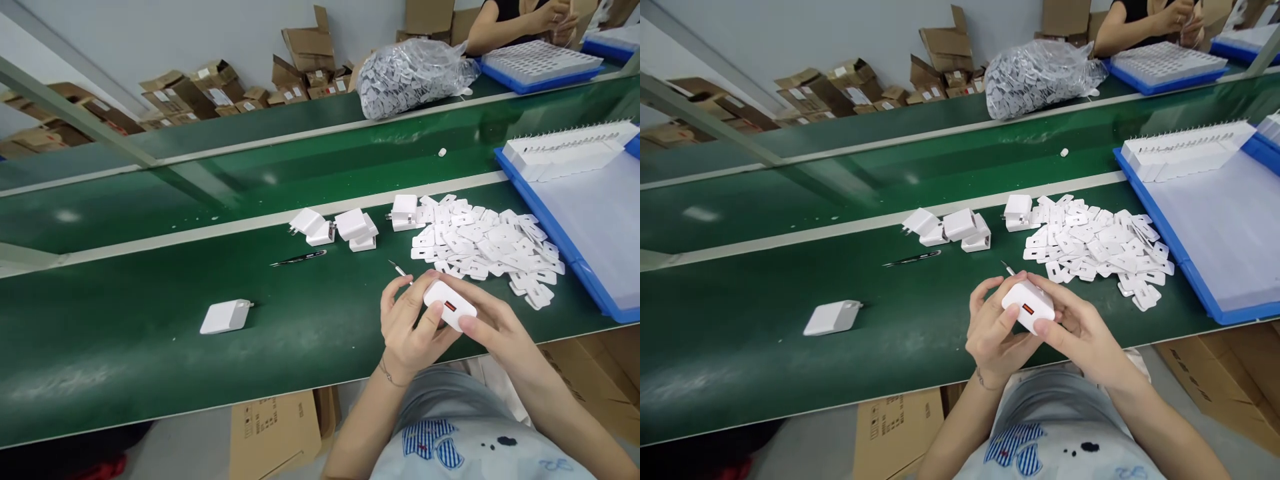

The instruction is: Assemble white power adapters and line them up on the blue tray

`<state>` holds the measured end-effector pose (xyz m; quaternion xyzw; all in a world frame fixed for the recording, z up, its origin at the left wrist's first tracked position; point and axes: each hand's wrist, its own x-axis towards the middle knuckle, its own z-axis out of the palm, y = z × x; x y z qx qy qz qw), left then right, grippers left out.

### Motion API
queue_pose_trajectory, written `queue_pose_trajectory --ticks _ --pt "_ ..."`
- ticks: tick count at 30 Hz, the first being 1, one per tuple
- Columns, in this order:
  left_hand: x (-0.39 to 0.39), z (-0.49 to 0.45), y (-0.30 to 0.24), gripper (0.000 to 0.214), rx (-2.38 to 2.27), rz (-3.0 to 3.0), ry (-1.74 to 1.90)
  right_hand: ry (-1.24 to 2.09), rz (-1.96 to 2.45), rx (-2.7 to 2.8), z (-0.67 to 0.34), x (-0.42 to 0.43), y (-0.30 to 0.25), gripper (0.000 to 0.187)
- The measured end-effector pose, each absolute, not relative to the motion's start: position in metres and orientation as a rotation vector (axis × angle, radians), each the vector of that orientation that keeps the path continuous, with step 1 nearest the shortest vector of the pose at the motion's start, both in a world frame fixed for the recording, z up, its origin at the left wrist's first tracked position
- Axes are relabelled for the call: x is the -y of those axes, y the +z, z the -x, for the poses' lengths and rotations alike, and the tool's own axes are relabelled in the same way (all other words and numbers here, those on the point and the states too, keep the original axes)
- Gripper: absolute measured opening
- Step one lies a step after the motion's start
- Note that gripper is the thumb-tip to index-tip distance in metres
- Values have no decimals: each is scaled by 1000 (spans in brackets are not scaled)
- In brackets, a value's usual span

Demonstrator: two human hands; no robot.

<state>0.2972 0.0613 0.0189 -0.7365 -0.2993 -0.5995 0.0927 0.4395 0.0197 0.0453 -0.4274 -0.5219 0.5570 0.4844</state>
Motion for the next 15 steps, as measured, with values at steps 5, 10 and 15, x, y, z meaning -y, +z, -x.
queue_pose_trajectory --ticks 5,10,15 --pt "-61 -300 18 63 873 2158 -1699 1312 971 1180 -434 -18 46 44" --pt "-62 -298 18 65 839 2196 -1748 1422 924 1216 -440 -26 47 45" --pt "-62 -301 18 64 845 2189 -1699 1415 934 1158 -443 -29 44 38"
